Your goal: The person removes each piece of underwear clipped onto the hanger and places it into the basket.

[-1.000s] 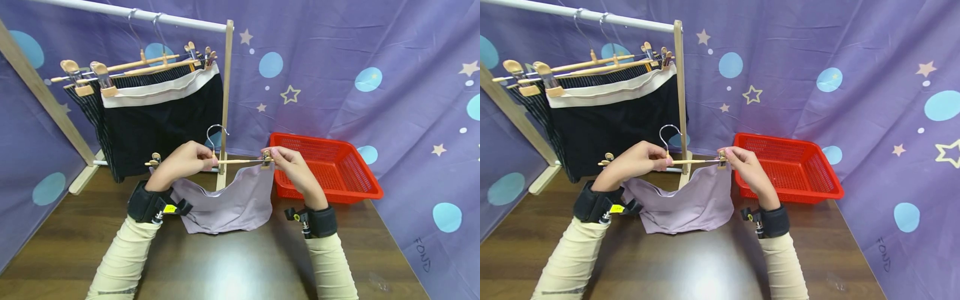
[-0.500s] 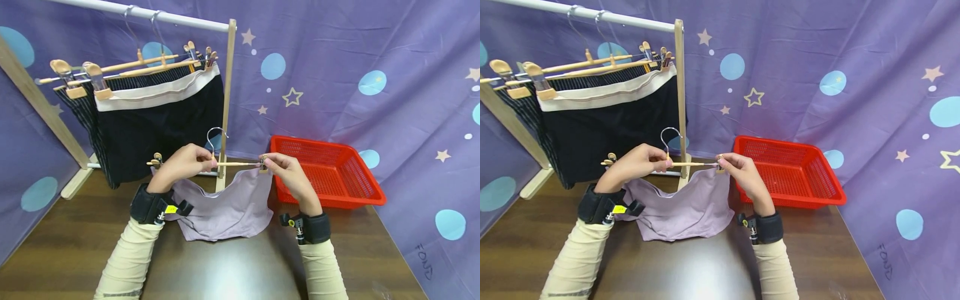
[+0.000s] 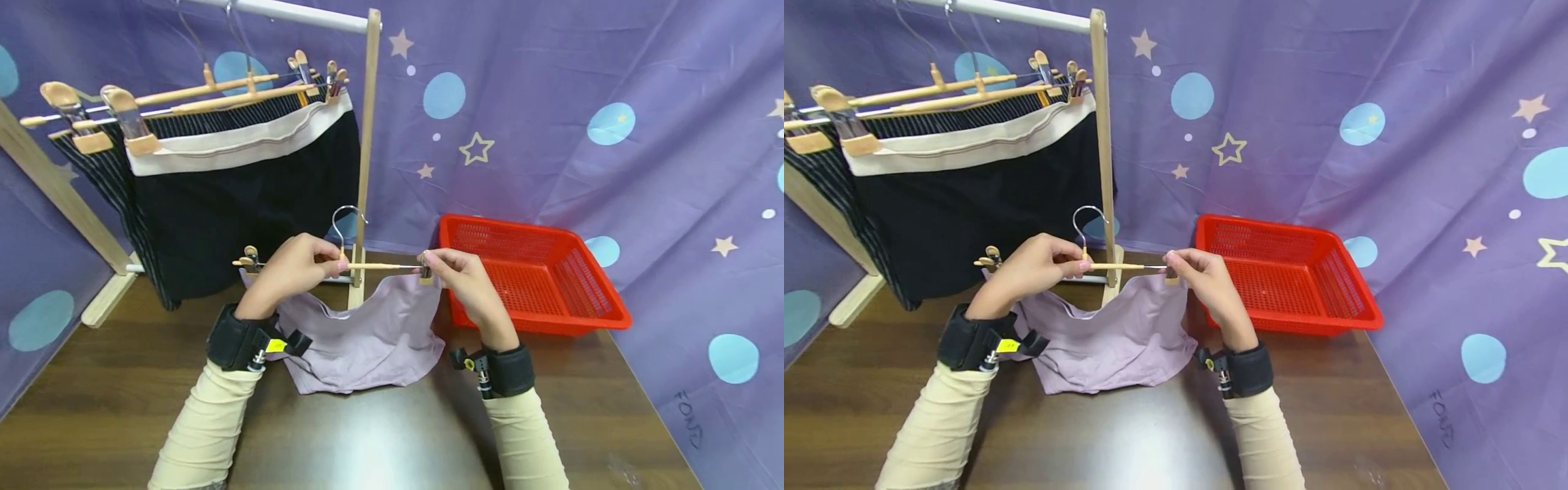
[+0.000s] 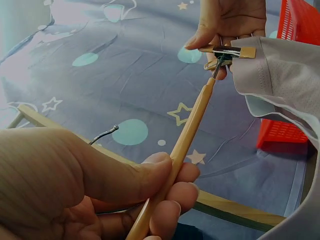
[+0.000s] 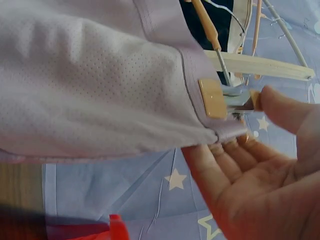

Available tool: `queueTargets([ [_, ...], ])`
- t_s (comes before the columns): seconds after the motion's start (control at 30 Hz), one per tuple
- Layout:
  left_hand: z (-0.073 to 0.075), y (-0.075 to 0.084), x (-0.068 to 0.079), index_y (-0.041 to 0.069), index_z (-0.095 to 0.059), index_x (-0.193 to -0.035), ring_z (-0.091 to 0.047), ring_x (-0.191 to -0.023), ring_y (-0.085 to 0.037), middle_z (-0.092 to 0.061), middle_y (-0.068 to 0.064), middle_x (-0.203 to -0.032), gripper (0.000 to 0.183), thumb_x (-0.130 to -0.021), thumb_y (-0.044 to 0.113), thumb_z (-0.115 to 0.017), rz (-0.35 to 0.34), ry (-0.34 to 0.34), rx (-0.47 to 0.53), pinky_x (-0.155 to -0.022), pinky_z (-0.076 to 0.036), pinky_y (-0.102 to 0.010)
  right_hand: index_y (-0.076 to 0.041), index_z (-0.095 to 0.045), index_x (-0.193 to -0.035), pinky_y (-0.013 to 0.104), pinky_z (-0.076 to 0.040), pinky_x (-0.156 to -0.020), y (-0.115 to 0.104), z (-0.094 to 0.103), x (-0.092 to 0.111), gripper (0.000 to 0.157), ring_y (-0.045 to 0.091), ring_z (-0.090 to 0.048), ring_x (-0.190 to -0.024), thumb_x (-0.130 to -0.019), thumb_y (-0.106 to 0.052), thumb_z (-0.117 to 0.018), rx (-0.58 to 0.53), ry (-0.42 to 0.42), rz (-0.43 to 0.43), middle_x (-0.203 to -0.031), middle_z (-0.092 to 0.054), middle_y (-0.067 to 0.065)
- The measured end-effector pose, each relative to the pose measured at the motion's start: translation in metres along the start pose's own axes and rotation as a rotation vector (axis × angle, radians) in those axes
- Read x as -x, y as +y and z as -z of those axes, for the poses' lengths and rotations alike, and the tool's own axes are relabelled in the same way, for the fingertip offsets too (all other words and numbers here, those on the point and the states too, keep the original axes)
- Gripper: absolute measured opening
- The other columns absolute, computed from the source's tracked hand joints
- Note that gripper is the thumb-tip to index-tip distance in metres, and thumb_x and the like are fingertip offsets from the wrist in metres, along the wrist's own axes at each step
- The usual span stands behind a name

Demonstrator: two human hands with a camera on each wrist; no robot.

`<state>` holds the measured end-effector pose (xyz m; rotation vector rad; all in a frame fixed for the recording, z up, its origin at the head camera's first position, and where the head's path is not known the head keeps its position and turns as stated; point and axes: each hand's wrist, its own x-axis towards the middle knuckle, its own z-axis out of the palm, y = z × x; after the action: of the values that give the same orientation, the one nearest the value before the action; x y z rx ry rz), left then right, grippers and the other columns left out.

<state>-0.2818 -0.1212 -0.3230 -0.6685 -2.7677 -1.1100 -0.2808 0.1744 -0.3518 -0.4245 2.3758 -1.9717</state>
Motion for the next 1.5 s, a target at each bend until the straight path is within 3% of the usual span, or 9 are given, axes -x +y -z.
queueTargets([
  [0.13,0.002,0.000,-0.001,0.010,-0.077,-0.082,-0.046,-0.063,-0.013,-0.049,0.007,-0.062,0.013,-0.094,0.014,-0.072,0.008,-0.001,-0.013,-0.058,-0.034,-0.027,0.006,-0.069,-0.120,0.024,-0.055,-0.078,-0.003,-0.004,-0.003,0.035,0.012,-0.063,-0.096,-0.101,-0.023,-0.064,0.024,0.047,-0.078,-0.106,-0.074,0.008],
  [0.3,0.001,-0.002,-0.003,0.009,-0.077,-0.082,-0.045,-0.063,-0.014,-0.047,0.007,-0.061,0.014,-0.094,0.013,-0.071,0.008,-0.010,-0.011,-0.057,-0.033,-0.027,0.004,-0.069,-0.122,0.031,-0.056,-0.088,-0.003,-0.005,-0.004,0.037,0.019,-0.064,-0.109,-0.101,-0.027,-0.064,0.031,0.055,-0.112,-0.114,-0.073,0.016],
  [0.5,0.000,-0.003,-0.004,0.009,-0.076,-0.082,-0.045,-0.063,-0.014,-0.047,0.007,-0.062,0.015,-0.095,0.014,-0.071,0.009,-0.012,-0.006,-0.057,-0.033,-0.027,0.004,-0.068,-0.123,0.028,-0.055,-0.090,0.000,-0.006,-0.004,0.035,0.016,-0.068,-0.110,-0.103,-0.025,-0.062,-0.056,0.022,-0.080,-0.097,-0.078,0.004],
  [0.67,0.001,-0.001,-0.004,0.009,-0.076,-0.083,-0.046,-0.064,-0.014,-0.048,0.006,-0.062,0.015,-0.095,0.013,-0.070,0.014,-0.017,-0.001,-0.057,-0.033,-0.027,0.007,-0.065,-0.126,0.022,-0.053,-0.090,0.002,-0.008,-0.006,0.035,0.012,-0.066,-0.108,-0.103,-0.020,-0.061,-0.103,0.033,-0.057,-0.095,-0.077,-0.001],
  [0.97,0.000,0.001,-0.005,0.008,-0.077,-0.084,-0.049,-0.066,-0.014,-0.055,0.004,-0.065,0.014,-0.095,0.012,-0.070,0.023,-0.016,0.004,-0.059,-0.037,-0.027,0.016,-0.061,-0.124,0.018,-0.051,-0.086,0.004,-0.015,-0.009,0.034,0.005,-0.068,-0.089,-0.104,-0.011,-0.059,-0.223,0.098,-0.020,-0.088,-0.075,-0.009],
  [1.23,-0.006,0.001,-0.005,0.008,-0.076,-0.084,-0.050,-0.067,-0.015,-0.057,0.003,-0.067,0.013,-0.094,0.011,-0.069,0.024,0.001,-0.001,-0.060,-0.038,-0.028,0.017,-0.062,-0.121,0.018,-0.050,-0.087,0.005,-0.018,-0.007,0.033,0.005,-0.069,-0.087,-0.103,-0.011,-0.059,-0.212,0.146,-0.007,-0.081,-0.075,-0.011],
  [1.5,-0.010,0.002,-0.005,0.007,-0.077,-0.083,-0.050,-0.067,-0.015,-0.058,0.003,-0.066,0.014,-0.094,0.012,-0.070,0.029,0.014,0.006,-0.061,-0.038,-0.029,0.018,-0.065,-0.116,0.020,-0.052,-0.081,0.006,-0.019,-0.006,0.030,0.006,-0.069,-0.086,-0.100,-0.007,-0.064,-0.219,0.227,0.036,-0.080,-0.076,-0.011],
])
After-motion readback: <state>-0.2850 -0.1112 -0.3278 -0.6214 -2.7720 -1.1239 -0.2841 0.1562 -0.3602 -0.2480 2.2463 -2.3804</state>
